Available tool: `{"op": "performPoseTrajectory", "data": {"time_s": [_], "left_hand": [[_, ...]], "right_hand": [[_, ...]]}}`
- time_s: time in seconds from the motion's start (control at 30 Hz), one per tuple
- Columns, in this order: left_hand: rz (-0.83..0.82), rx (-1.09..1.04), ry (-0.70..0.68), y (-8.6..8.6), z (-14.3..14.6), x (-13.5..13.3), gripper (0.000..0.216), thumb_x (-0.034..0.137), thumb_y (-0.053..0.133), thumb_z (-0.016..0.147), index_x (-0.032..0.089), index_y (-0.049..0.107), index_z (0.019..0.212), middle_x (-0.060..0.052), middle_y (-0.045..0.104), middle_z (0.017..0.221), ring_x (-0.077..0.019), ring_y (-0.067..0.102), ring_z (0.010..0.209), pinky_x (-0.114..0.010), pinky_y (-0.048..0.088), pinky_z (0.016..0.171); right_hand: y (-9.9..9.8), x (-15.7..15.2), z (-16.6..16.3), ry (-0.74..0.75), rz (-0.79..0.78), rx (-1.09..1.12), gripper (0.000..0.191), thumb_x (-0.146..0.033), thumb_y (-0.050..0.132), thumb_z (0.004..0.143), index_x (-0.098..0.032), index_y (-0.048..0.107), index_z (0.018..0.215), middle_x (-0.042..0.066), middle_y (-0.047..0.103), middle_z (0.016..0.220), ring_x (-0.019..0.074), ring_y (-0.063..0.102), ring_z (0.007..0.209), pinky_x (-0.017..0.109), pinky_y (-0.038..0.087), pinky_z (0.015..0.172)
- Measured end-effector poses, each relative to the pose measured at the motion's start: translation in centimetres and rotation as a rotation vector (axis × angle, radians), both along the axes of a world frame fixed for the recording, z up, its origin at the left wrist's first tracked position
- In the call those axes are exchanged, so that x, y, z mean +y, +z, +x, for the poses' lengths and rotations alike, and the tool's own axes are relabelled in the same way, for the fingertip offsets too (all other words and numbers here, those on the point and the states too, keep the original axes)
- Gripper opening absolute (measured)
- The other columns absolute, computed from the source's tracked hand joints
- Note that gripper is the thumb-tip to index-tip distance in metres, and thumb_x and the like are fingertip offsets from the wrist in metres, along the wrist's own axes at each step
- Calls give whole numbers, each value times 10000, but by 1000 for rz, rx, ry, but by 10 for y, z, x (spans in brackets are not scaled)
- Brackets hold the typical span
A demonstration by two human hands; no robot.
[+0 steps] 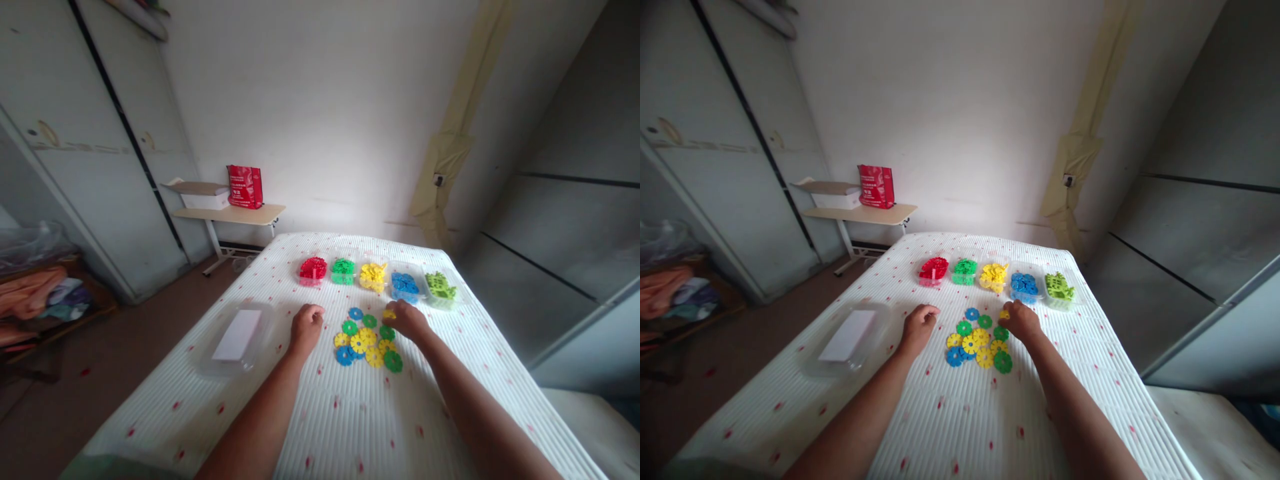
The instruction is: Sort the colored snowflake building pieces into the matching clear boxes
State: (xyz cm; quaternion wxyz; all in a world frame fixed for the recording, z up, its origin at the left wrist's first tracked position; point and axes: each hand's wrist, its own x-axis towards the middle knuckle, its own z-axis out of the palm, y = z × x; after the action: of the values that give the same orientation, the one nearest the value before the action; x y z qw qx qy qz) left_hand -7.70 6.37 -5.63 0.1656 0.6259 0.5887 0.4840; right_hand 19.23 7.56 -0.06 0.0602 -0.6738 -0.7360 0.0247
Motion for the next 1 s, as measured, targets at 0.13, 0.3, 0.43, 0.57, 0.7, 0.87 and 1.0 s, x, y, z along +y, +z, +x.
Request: {"op": "performPoseTrajectory", "data": {"time_s": [0.13,0.3,0.43,0.57,0.7,0.87,1.0], "left_hand": [[-1,9,0,1,0,-1,222,19,489,706,164,652,749,-22,665,790,-138,615,778,-257,467,755],[-14,9,2,2,1,-1,234,4,484,697,161,651,743,-21,662,785,-133,614,770,-256,469,758],[-30,13,2,4,1,-2,237,6,485,705,167,654,749,-16,664,788,-127,615,772,-251,468,760],[-35,12,8,5,0,-3,238,9,491,707,169,656,770,-16,670,805,-124,615,783,-248,469,762],[-31,3,5,3,-1,-1,240,10,488,707,172,656,762,-11,669,796,-122,617,778,-245,472,760],[-16,-3,4,0,0,0,234,17,485,706,170,656,755,-14,665,788,-131,616,779,-249,471,758],[-4,4,3,0,0,0,226,20,495,700,172,657,745,-17,666,781,-137,614,769,-258,468,752]], "right_hand": [[-1,-2,-8,10,-10,-50,260,-268,594,744,-187,682,975,84,661,957,211,631,834,272,417,662],[19,6,-18,5,15,-65,274,-282,579,751,-201,670,996,85,649,1001,207,635,843,261,411,644],[55,26,-31,-63,150,-14,358,-328,538,805,-220,612,1138,95,608,1103,206,641,853,251,412,624],[75,43,-40,-67,252,62,489,-336,545,824,-222,505,1297,109,515,1286,211,631,928,254,430,642],[56,36,-37,1,276,120,313,-317,512,848,-231,631,1124,71,622,1165,202,634,918,254,437,682],[12,5,-14,50,196,196,213,-193,498,800,-222,696,873,35,714,910,178,650,827,243,441,703],[-6,-16,6,81,85,321,185,-193,508,783,-208,683,842,23,713,826,162,650,765,239,448,709]]}}
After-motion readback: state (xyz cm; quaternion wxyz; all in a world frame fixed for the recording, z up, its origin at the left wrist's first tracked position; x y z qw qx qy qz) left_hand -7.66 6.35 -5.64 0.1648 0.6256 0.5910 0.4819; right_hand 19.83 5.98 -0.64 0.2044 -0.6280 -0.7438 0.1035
